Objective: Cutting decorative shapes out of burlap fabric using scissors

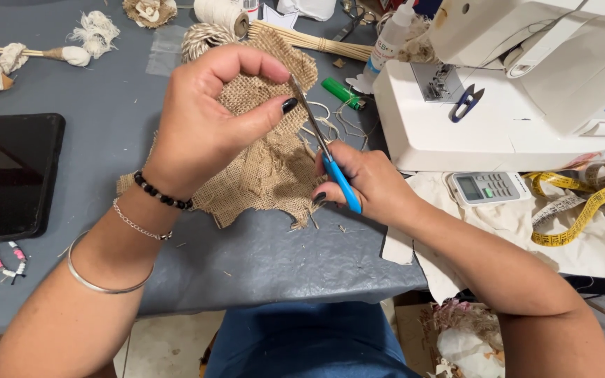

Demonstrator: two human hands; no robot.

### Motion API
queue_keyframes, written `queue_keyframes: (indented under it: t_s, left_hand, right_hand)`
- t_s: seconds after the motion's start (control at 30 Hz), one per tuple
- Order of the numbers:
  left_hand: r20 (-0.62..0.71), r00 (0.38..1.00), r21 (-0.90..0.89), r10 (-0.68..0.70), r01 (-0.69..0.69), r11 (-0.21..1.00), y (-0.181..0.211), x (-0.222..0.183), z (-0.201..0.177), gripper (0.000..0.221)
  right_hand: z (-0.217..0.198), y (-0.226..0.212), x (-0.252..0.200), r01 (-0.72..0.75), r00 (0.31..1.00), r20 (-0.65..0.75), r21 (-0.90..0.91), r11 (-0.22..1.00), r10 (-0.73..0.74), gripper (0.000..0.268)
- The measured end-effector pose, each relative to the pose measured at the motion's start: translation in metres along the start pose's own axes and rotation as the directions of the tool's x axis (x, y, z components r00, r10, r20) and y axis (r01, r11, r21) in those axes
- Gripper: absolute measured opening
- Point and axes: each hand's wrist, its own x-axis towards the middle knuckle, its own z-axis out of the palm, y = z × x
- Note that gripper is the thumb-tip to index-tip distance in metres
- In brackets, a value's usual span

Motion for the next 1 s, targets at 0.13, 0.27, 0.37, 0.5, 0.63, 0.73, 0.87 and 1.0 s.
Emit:
queue_keyframes:
  t_s: [0.13,0.27,0.37,0.5,0.63,0.73,0.87,1.0]
  left_hand:
    - [-0.006,1.0,-0.002,0.007,-0.007,1.0,-0.003,0.0,0.001,0.015]
    - [-0.013,1.0,-0.021,0.009,-0.009,1.0,0.0,-0.001,0.003,0.015]
    - [-0.014,1.0,-0.032,-0.01,0.009,0.999,0.001,-0.001,0.005,0.014]
    - [-0.045,0.999,-0.005,0.011,-0.012,1.0,-0.002,-0.003,0.006,0.014]
    - [-0.14,0.986,0.041,0.086,-0.081,0.996,-0.004,-0.002,0.001,0.014]
    - [-0.099,0.988,0.036,0.118,-0.115,0.993,-0.004,-0.004,0.003,0.02]
    - [-0.057,0.997,0.082,0.056,-0.051,0.995,0.002,-0.006,0.009,0.024]
    - [-0.023,0.998,0.099,0.058,-0.055,0.994,-0.001,-0.007,0.009,0.025]
  right_hand:
    - [-0.002,0.0,0.002,0.017,0.999,0.029,0.023,1.0,-0.018,0.047]
    - [-0.002,0.001,0.003,0.062,0.997,0.034,0.033,0.998,-0.063,0.049]
    - [-0.001,0.003,0.003,0.066,0.997,0.028,0.035,0.997,-0.066,0.049]
    - [-0.002,0.003,0.003,0.064,0.998,0.01,0.048,0.997,-0.064,0.05]
    - [-0.006,0.003,0.004,0.063,0.998,0.025,0.119,0.991,-0.066,0.047]
    - [-0.008,0.001,0.003,0.071,0.997,0.027,0.19,0.979,-0.078,0.047]
    - [-0.011,0.0,0.003,0.106,0.994,0.005,0.2,0.974,-0.109,0.047]
    - [-0.014,0.001,0.003,0.108,0.994,-0.005,0.193,0.975,-0.109,0.046]
